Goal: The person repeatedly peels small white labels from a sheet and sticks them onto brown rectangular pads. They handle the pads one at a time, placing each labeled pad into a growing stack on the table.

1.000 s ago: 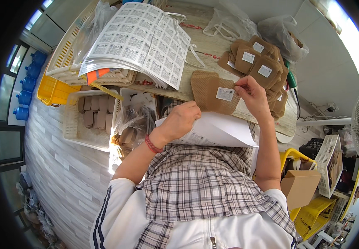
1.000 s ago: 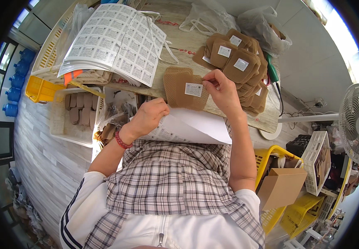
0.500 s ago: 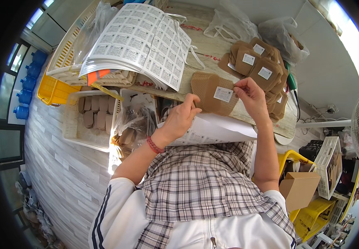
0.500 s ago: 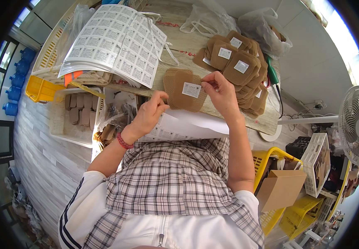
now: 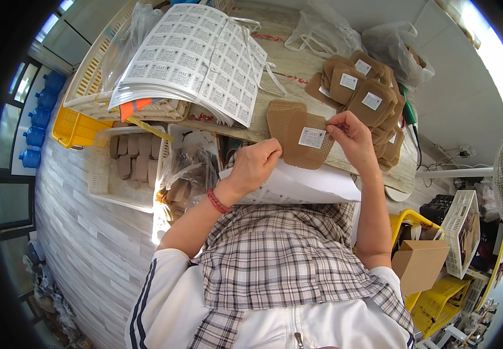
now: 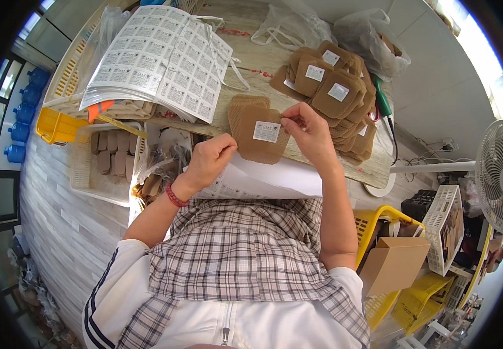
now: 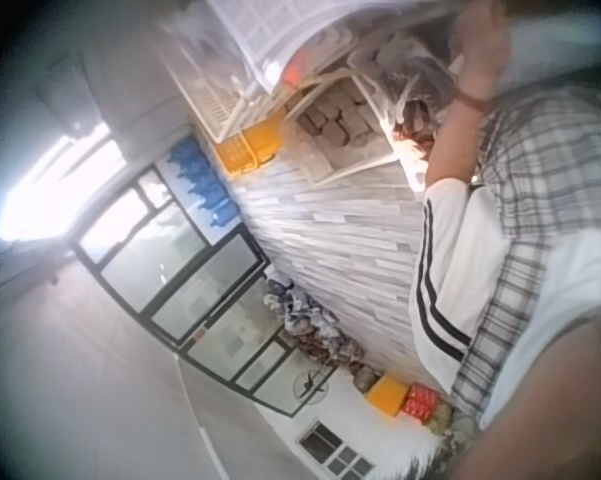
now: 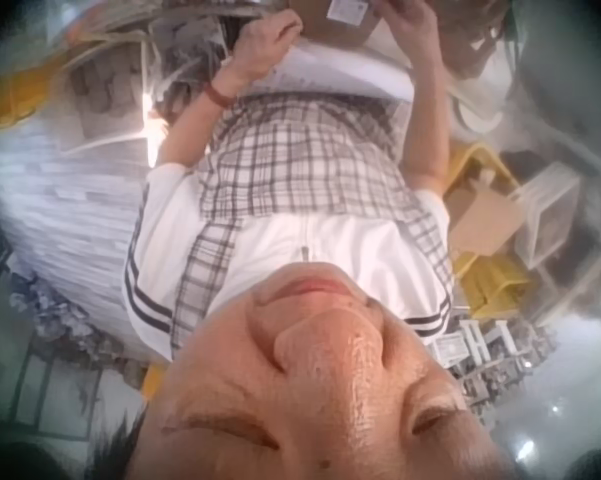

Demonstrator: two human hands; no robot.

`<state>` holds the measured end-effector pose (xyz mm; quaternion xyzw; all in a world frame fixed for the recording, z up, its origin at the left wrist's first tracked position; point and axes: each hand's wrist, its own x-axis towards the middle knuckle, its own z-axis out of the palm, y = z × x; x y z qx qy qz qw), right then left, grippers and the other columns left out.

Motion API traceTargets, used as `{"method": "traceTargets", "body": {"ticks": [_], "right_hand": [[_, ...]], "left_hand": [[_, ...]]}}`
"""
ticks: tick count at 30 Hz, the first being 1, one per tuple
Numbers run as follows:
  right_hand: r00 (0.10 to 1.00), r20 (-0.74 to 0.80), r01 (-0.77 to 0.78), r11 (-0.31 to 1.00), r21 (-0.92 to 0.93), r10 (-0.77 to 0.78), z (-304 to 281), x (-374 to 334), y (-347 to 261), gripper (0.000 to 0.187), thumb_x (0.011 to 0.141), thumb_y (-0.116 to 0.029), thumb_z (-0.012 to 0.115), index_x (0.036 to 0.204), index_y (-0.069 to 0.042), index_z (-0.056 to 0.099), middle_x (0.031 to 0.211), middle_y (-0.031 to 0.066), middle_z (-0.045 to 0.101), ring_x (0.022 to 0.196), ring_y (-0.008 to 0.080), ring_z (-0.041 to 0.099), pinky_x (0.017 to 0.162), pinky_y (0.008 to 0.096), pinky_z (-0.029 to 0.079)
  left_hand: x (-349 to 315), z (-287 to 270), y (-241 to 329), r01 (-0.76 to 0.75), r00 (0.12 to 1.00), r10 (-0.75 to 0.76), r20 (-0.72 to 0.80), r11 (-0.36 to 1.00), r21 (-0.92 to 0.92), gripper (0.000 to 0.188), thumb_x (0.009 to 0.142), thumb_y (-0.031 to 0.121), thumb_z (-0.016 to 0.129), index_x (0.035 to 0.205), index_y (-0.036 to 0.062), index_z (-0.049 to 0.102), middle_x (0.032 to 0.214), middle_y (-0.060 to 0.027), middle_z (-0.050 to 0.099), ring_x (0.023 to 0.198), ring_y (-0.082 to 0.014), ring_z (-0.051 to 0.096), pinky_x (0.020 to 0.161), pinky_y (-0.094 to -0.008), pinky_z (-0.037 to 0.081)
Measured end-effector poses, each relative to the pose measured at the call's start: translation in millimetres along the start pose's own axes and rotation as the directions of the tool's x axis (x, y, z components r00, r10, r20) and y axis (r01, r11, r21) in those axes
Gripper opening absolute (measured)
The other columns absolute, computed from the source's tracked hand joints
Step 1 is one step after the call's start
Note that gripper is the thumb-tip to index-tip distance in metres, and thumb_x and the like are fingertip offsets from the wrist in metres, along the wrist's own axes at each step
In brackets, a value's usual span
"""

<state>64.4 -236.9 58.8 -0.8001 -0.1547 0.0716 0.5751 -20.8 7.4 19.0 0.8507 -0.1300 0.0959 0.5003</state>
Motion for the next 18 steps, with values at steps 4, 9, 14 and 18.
{"method": "traceTargets", "body": {"ticks": [4,9,14,18], "right_hand": [[1.0,0.008,0.003,0.999,0.04,-0.004,-5,1,9,0.009,0.093,-0.002,0.066,0.1,0.0,0.061,0.087,0.0009,0.065,0.081,0.008,0.059,0.074,0.0242,0.049],[0.999,-0.047,-0.016,0.998,0.066,0.02,-26,4,12,0.008,0.094,-0.001,0.065,0.101,0.0,0.062,0.087,-0.0019,0.063,0.082,0.0057,0.058,0.074,0.0225,0.049],[0.965,-0.258,0.067,0.997,0.027,-0.058,-98,28,36,0.016,0.094,-0.002,0.065,0.11,-0.002,0.066,0.088,-0.003,0.064,0.082,0.0047,0.057,0.074,0.0205,0.047],[0.837,-0.527,-0.202,0.81,-0.55,-0.149,-138,39,25,0.027,0.099,-0.012,0.062,0.125,-0.005,0.063,0.099,0.0031,0.068,0.09,0.0102,0.061,0.08,0.0265,0.05]], "left_hand": [[-4,1,1,-0.014,1.0,0.014,0.026,1.0,0.021,0.004,0.091,0.004,0.059,0.089,0.0009,0.059,0.071,-0.0134,0.055,0.058,-0.0222,0.054,0.056,-0.0323,0.045],[-8,-1,1,0.05,0.995,-0.052,0.082,0.998,0.023,0.006,0.09,0.004,0.056,0.084,0.002,0.056,0.074,-0.0169,0.059,0.065,-0.0353,0.059,0.058,-0.0405,0.046],[-21,-8,4,0.063,0.975,-0.061,0.214,0.998,0.001,0.01,0.093,0.009,0.058,0.088,0.0005,0.059,0.069,-0.0136,0.057,0.06,-0.024,0.057,0.059,-0.0349,0.046],[-30,-13,6,0.166,0.962,-0.18,0.208,0.983,0.08,0.016,0.097,0.014,0.056,0.091,0.0001,0.06,0.072,-0.0155,0.06,0.064,-0.0292,0.06,0.062,-0.0375,0.048]]}}
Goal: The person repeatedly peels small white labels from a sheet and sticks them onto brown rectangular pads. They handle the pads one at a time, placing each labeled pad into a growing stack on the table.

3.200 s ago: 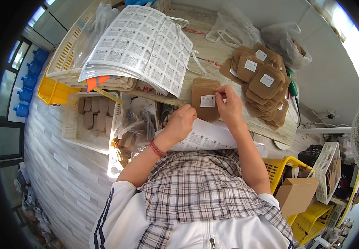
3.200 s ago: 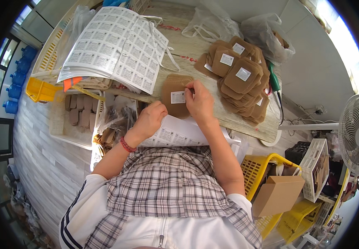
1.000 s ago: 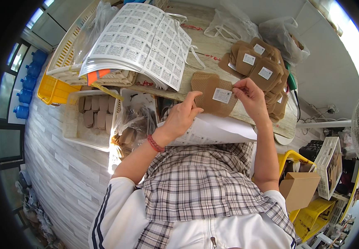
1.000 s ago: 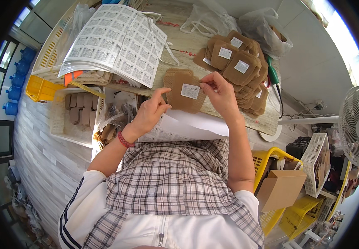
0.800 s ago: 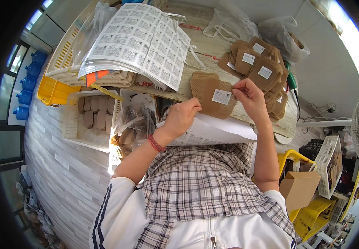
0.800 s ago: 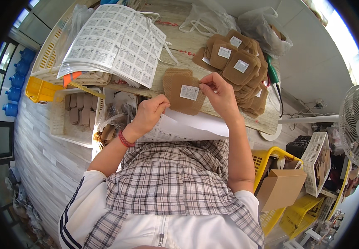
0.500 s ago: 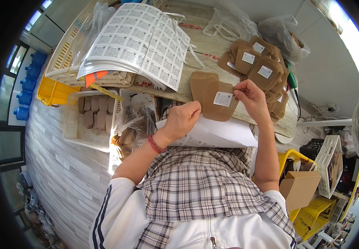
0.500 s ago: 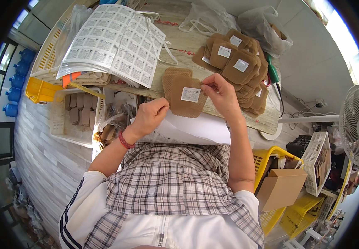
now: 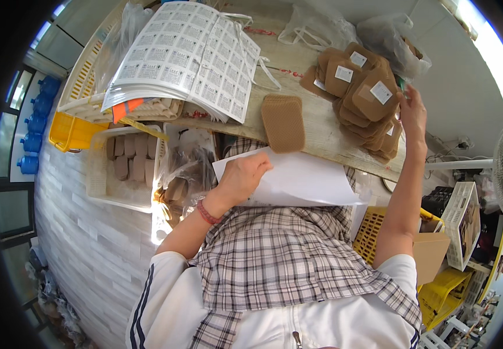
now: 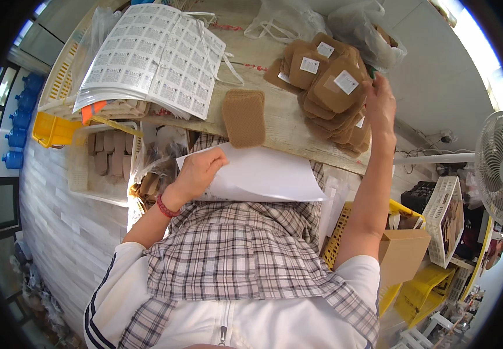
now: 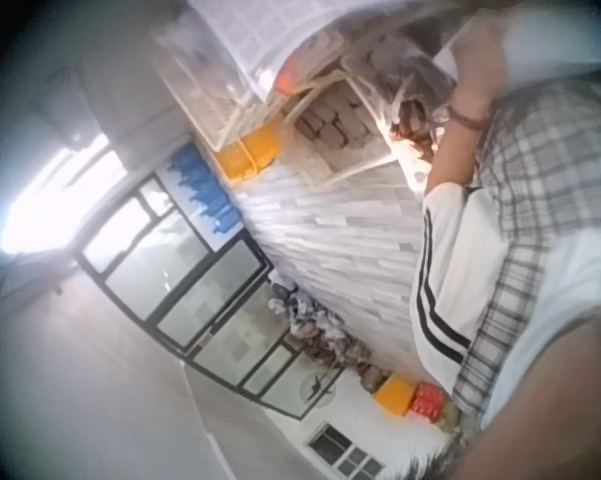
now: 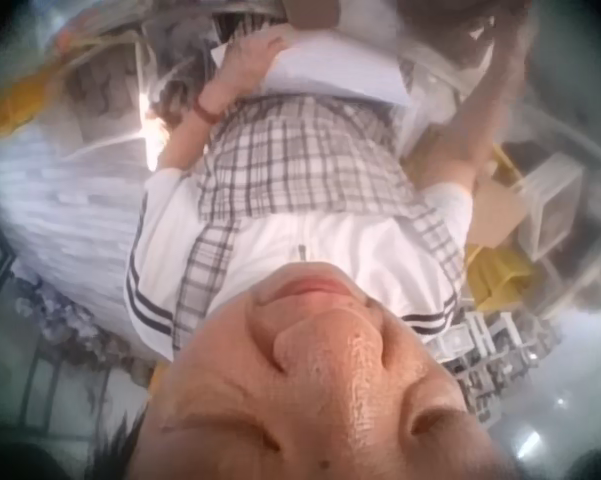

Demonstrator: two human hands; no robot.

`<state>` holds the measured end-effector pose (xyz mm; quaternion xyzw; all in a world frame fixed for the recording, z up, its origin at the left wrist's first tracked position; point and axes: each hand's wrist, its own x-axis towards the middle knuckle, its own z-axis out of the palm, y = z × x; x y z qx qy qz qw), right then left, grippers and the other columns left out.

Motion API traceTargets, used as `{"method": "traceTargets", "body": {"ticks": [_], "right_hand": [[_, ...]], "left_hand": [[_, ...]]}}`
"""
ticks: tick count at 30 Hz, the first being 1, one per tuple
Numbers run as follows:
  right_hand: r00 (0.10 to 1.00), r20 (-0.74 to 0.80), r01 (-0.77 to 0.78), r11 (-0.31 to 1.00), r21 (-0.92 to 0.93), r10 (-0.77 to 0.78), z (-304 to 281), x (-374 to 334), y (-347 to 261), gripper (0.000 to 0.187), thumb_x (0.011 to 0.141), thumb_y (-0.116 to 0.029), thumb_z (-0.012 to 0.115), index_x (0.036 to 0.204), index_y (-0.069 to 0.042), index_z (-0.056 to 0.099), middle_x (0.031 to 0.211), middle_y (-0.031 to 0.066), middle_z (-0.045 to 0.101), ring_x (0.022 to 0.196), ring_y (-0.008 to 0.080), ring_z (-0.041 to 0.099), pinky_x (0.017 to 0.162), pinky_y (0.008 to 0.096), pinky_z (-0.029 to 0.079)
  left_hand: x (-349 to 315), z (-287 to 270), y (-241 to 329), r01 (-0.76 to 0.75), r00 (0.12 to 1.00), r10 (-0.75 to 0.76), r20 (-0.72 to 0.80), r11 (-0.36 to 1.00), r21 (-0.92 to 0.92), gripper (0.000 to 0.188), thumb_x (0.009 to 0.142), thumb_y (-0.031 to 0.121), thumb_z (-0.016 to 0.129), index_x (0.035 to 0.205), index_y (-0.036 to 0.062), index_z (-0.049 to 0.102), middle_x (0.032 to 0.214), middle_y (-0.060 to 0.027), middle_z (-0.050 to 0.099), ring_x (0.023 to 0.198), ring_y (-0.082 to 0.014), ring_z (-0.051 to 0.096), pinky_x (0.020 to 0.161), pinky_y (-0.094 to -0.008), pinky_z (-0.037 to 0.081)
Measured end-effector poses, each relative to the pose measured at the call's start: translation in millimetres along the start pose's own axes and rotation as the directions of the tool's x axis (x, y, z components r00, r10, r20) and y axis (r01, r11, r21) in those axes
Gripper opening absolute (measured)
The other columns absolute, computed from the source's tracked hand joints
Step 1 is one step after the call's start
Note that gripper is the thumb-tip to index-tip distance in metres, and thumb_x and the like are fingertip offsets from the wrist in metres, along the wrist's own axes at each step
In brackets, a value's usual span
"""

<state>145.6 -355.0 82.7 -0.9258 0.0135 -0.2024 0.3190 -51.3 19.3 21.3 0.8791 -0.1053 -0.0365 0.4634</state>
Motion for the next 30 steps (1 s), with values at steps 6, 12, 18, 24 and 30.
{"method": "traceTargets", "body": {"ticks": [6,12,18,24,30], "right_hand": [[0.909,0.193,0.338,0.924,0.181,-0.37,32,-134,-89,0.032,0.084,-0.01,0.075,0.115,-0.009,0.066,0.112,0.0132,0.067,0.103,0.0307,0.066,0.09,0.0412,0.052],[0.795,0.393,0.35,0.879,0.324,-0.462,76,-222,-142,0.028,0.077,-0.017,0.08,0.102,-0.01,0.071,0.091,0.0067,0.066,0.082,0.027,0.064,0.073,0.0378,0.05],[0.764,0.235,0.502,0.782,0.369,-0.601,91,-223,-139,0.021,0.075,-0.013,0.079,0.095,-0.011,0.073,0.089,0.0027,0.064,0.077,0.0218,0.061,0.067,0.0348,0.046],[0.74,0.18,0.581,0.751,0.315,-0.648,95,-232,-148,0.024,0.073,-0.01,0.079,0.096,-0.01,0.074,0.09,0.0012,0.065,0.078,0.0201,0.06,0.067,0.0341,0.046],[0.711,0.146,0.62,0.711,0.332,-0.688,92,-233,-147,0.025,0.071,-0.006,0.076,0.096,-0.009,0.074,0.094,0.0019,0.067,0.079,0.0199,0.061,0.069,0.0333,0.048]], "left_hand": [[3,6,-12,0.158,0.975,-0.167,-0.144,0.985,-0.073,0.02,0.102,0.017,0.05,0.098,-0.0003,0.059,0.083,-0.0186,0.063,0.075,-0.0337,0.061,0.071,-0.0381,0.049],[2,-8,-17,0.312,0.949,-0.294,0.112,0.929,-0.198,0.017,0.1,0.014,0.05,0.103,0.0013,0.061,0.088,-0.0085,0.063,0.085,-0.0159,0.058,0.08,-0.0312,0.047],[-2,-24,-25,0.442,0.889,-0.298,0.347,0.755,-0.484,0.016,0.097,0.011,0.053,0.106,0.0025,0.063,0.1,-0.0005,0.061,0.095,-0.01,0.053,0.088,-0.0263,0.044],[2,-32,-26,0.549,0.832,-0.324,0.45,0.593,-0.589,0.018,0.092,0.003,0.058,0.109,0.0005,0.062,0.089,0.0006,0.061,0.086,-0.0065,0.056,0.082,-0.0214,0.044],[5,-33,-41,0.581,0.814,-0.286,0.506,0.43,-0.691,0.022,0.086,0.0,0.065,0.108,-0.0021,0.062,0.085,-0.0002,0.062,0.079,-0.0061,0.058,0.075,-0.019,0.046]]}}
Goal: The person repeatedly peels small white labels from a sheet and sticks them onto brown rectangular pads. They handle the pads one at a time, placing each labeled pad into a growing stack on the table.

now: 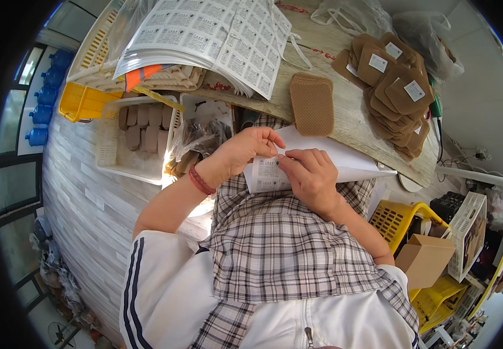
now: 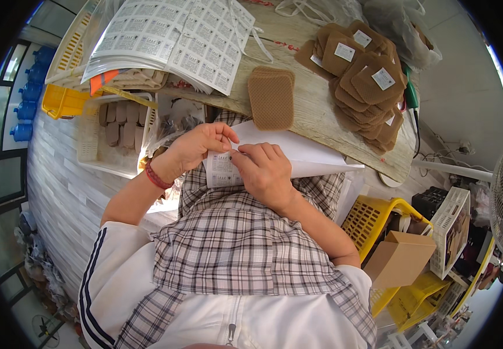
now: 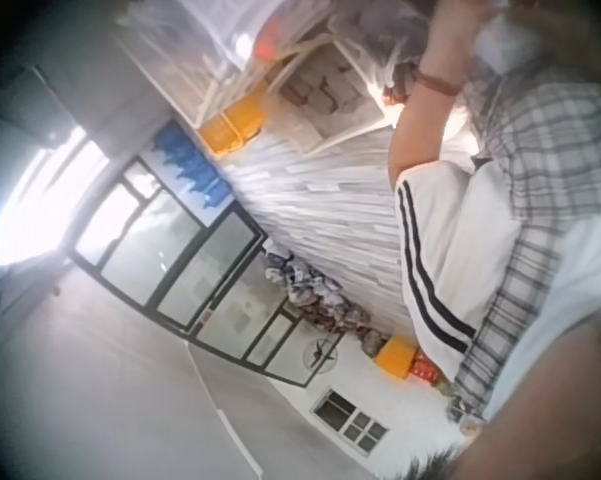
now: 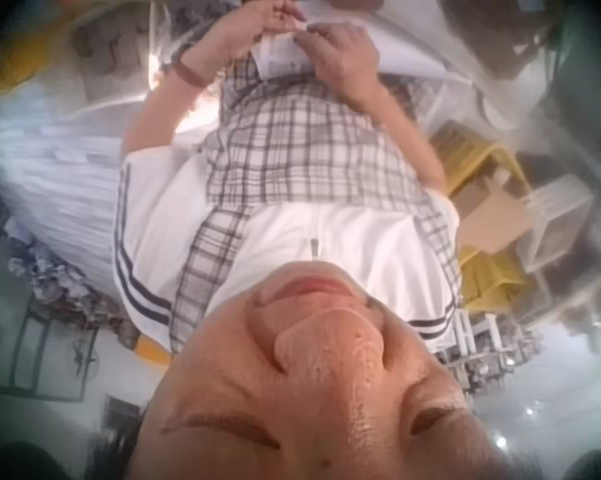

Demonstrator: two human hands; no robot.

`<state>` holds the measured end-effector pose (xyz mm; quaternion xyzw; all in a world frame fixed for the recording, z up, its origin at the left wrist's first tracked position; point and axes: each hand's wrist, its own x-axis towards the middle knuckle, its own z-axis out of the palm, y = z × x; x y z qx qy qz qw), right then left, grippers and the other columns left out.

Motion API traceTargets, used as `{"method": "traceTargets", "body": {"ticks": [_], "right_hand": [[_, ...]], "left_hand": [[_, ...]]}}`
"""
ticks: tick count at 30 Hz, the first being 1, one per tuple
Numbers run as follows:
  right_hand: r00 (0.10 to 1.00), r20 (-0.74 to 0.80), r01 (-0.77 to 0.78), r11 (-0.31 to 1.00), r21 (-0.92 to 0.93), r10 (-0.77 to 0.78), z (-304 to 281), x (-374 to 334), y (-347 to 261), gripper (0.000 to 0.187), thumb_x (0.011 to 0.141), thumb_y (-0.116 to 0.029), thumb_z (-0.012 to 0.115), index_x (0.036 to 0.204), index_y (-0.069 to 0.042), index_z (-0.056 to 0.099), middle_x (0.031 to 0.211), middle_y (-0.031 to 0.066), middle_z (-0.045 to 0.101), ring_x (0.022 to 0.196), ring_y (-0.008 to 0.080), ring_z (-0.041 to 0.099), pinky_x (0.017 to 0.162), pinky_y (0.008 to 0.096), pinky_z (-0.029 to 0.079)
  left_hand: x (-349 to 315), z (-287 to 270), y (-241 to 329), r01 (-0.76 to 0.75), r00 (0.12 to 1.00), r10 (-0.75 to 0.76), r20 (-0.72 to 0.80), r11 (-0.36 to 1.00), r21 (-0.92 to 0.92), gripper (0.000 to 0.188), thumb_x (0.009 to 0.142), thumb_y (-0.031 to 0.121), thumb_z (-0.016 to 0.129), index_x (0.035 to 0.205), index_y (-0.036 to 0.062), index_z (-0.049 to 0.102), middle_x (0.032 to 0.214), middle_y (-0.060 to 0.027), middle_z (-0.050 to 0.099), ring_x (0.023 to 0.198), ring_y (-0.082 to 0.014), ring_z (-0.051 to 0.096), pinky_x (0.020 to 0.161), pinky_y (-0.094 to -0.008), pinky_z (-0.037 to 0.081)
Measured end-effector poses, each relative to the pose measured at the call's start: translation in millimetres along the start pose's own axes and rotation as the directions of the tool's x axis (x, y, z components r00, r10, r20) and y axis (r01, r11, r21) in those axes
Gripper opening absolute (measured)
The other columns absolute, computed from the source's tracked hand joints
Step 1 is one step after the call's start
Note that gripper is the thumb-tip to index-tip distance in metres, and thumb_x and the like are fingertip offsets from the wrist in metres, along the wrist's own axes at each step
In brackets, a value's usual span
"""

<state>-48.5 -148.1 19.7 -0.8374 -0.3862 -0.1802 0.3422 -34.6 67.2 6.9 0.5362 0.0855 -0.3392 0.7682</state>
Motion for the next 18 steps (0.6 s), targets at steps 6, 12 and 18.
{"method": "traceTargets", "body": {"ticks": [6,12,18], "right_hand": [[1.0,-0.014,0.004,0.999,0.051,-0.004,2,-3,2,0.022,0.071,-0.004,0.075,0.092,-0.009,0.072,0.094,0.0027,0.068,0.079,0.0206,0.062,0.069,0.0334,0.049],[0.985,-0.024,-0.158,0.952,0.263,0.171,6,-6,3,0.02,0.074,-0.004,0.077,0.092,-0.008,0.072,0.094,0.0038,0.069,0.079,0.0228,0.064,0.067,0.0342,0.051],[0.983,-0.05,-0.164,0.966,0.199,0.178,5,-5,-1,0.022,0.074,-0.003,0.077,0.095,-0.008,0.073,0.094,0.0042,0.069,0.077,0.022,0.063,0.065,0.0336,0.051]], "left_hand": [[-2,5,6,0.067,0.996,-0.071,-0.051,0.995,-0.074,0.024,0.082,-0.001,0.067,0.106,-0.003,0.063,0.082,-0.0006,0.062,0.075,-0.006,0.058,0.071,-0.0185,0.046],[0,2,2,0.079,0.995,-0.086,-0.056,0.99,-0.113,0.023,0.083,-0.002,0.067,0.105,-0.0025,0.063,0.085,-0.0018,0.065,0.078,-0.0062,0.06,0.075,-0.0186,0.048],[-6,10,9,0.089,0.994,-0.101,-0.044,0.974,-0.21,0.024,0.083,-0.001,0.068,0.106,-0.0023,0.061,0.084,-0.0018,0.066,0.078,-0.0071,0.062,0.076,-0.0192,0.049]]}}
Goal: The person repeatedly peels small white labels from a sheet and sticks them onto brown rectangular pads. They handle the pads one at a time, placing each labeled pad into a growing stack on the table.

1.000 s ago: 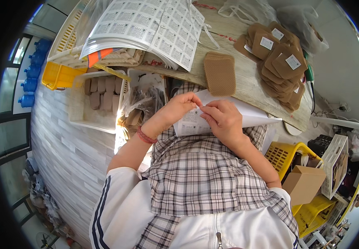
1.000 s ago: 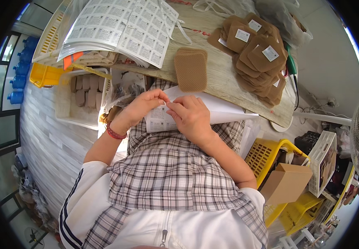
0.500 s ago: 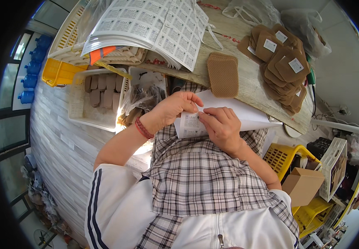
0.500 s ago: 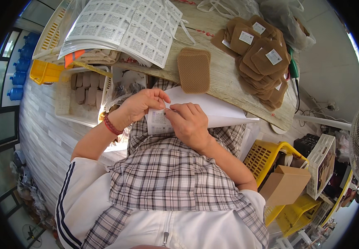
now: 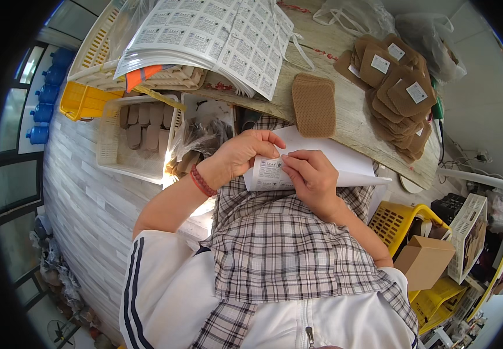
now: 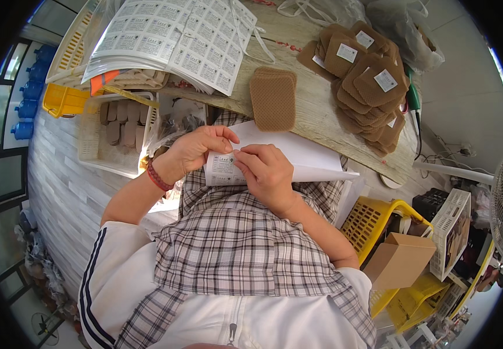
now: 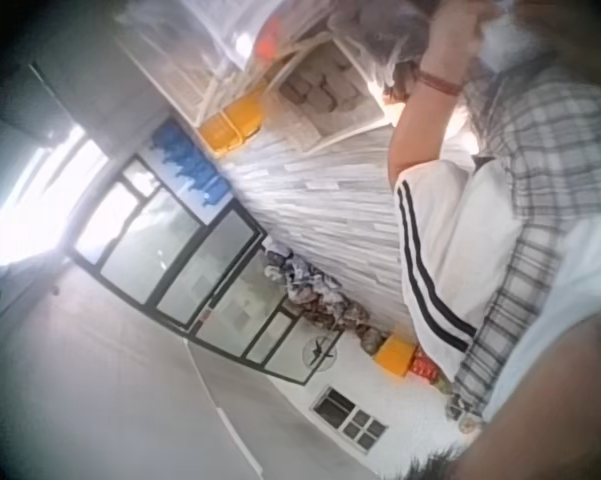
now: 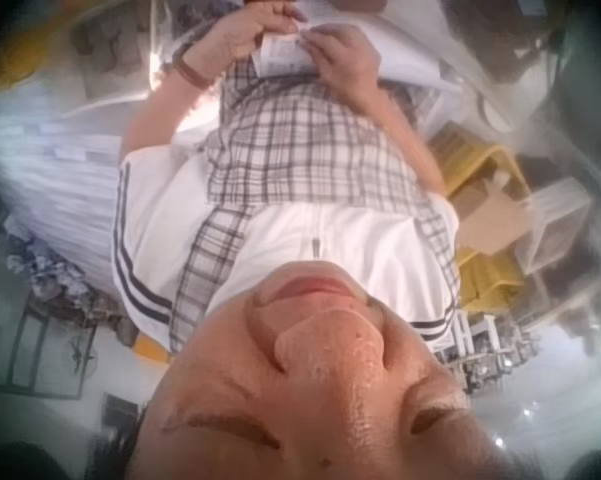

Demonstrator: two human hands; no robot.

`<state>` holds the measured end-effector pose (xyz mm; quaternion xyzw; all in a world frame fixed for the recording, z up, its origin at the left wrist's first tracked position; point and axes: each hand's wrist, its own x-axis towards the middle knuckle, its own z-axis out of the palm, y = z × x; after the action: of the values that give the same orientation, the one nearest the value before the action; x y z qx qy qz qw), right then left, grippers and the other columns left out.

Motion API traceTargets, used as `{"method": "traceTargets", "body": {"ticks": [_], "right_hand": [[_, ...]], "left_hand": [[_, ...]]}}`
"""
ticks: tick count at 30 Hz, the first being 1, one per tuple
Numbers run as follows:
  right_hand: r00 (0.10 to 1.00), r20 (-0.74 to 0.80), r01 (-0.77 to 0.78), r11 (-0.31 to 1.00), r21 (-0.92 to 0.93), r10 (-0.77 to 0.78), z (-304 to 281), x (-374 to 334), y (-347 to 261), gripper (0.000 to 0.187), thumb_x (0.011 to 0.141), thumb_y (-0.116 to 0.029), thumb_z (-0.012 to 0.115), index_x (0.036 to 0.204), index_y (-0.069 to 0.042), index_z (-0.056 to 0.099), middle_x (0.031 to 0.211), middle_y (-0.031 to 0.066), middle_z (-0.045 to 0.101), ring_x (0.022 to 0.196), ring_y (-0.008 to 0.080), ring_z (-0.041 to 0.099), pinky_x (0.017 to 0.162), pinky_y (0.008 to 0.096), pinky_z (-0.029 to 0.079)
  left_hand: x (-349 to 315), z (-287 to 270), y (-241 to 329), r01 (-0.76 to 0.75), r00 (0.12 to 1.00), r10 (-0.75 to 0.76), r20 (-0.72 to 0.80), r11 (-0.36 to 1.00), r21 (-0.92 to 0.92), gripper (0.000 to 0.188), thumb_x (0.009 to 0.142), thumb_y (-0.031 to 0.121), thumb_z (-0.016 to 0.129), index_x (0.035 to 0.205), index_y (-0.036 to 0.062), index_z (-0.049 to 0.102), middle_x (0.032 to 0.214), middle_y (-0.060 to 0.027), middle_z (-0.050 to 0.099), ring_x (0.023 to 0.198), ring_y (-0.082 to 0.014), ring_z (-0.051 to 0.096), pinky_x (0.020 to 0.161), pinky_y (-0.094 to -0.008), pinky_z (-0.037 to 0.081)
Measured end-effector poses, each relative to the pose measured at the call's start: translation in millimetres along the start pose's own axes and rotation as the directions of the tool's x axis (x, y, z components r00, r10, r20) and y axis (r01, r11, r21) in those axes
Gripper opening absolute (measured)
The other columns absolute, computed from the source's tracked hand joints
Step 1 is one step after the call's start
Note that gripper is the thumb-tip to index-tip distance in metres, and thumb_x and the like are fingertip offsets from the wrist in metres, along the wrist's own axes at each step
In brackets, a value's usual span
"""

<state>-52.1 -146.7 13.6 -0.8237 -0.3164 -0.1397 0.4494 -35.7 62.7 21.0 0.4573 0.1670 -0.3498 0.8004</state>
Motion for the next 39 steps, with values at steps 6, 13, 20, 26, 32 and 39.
{"method": "traceTargets", "body": {"ticks": [6,13,20,26,32,39], "right_hand": [[0.984,0.053,0.177,0.974,-0.143,-0.171,-4,-1,0,0.025,0.07,-0.004,0.076,0.095,-0.008,0.073,0.095,0.0044,0.069,0.075,0.0217,0.062,0.064,0.0332,0.051],[0.99,0.043,0.136,0.989,-0.056,-0.133,-3,-1,1,0.025,0.069,-0.002,0.076,0.093,-0.008,0.073,0.096,0.004,0.069,0.076,0.0225,0.062,0.066,0.0327,0.051],[0.986,0.018,-0.164,0.968,0.188,0.163,6,-7,4,0.018,0.072,-0.001,0.08,0.086,-0.008,0.071,0.095,0.0036,0.069,0.082,0.0235,0.064,0.07,0.0332,0.052],[0.973,0.018,-0.231,0.968,0.101,0.23,8,-6,-1,0.019,0.071,0.001,0.078,0.086,-0.009,0.069,0.096,0.0037,0.068,0.088,0.0243,0.063,0.079,0.0369,0.051],[0.981,0.005,0.196,0.98,-0.044,-0.196,4,2,0,0.025,0.07,0.004,0.074,0.091,-0.005,0.064,0.097,0.0068,0.065,0.088,0.0258,0.062,0.082,0.041,0.051],[0.977,0.02,-0.201,0.888,0.414,0.212,-12,-1,17,0.014,0.085,0.003,0.069,0.095,-0.003,0.061,0.102,0.0109,0.064,0.093,0.0253,0.062,0.085,0.0313,0.05]], "left_hand": [[3,-5,-5,0.01,1.0,-0.01,0.005,1.0,-0.004,0.026,0.082,-0.001,0.069,0.107,-0.0025,0.06,0.083,-0.0018,0.066,0.076,-0.0074,0.062,0.075,-0.0195,0.05],[2,0,-3,0.013,1.0,-0.013,-0.022,1.0,0.015,0.027,0.082,-0.001,0.068,0.108,-0.0025,0.06,0.084,-0.0017,0.066,0.077,-0.0071,0.062,0.075,-0.0199,0.049],[7,-2,-7,0.005,1.0,-0.004,-0.019,0.999,0.038,0.025,0.082,-0.001,0.068,0.106,-0.0019,0.061,0.084,-0.0019,0.066,0.077,-0.0072,0.062,0.075,-0.0201,0.049],[10,-1,-9,0.022,0.999,-0.02,-0.037,0.999,0.045,0.025,0.081,-0.002,0.067,0.106,-0.0014,0.062,0.085,-0.0029,0.067,0.076,-0.008,0.063,0.073,-0.0211,0.051],[22,-4,-13,0.069,0.994,-0.06,-0.09,0.993,0.098,0.022,0.081,-0.002,0.065,0.102,-0.0018,0.064,0.083,-0.0037,0.066,0.075,-0.0082,0.063,0.07,-0.0219,0.051],[41,-19,-34,-0.098,0.975,0.216,-0.05,0.622,0.777,0.016,0.084,0.005,0.064,0.099,0.0006,0.064,0.077,0.0004,0.061,0.068,-0.0057,0.056,0.062,-0.0234,0.047]]}}
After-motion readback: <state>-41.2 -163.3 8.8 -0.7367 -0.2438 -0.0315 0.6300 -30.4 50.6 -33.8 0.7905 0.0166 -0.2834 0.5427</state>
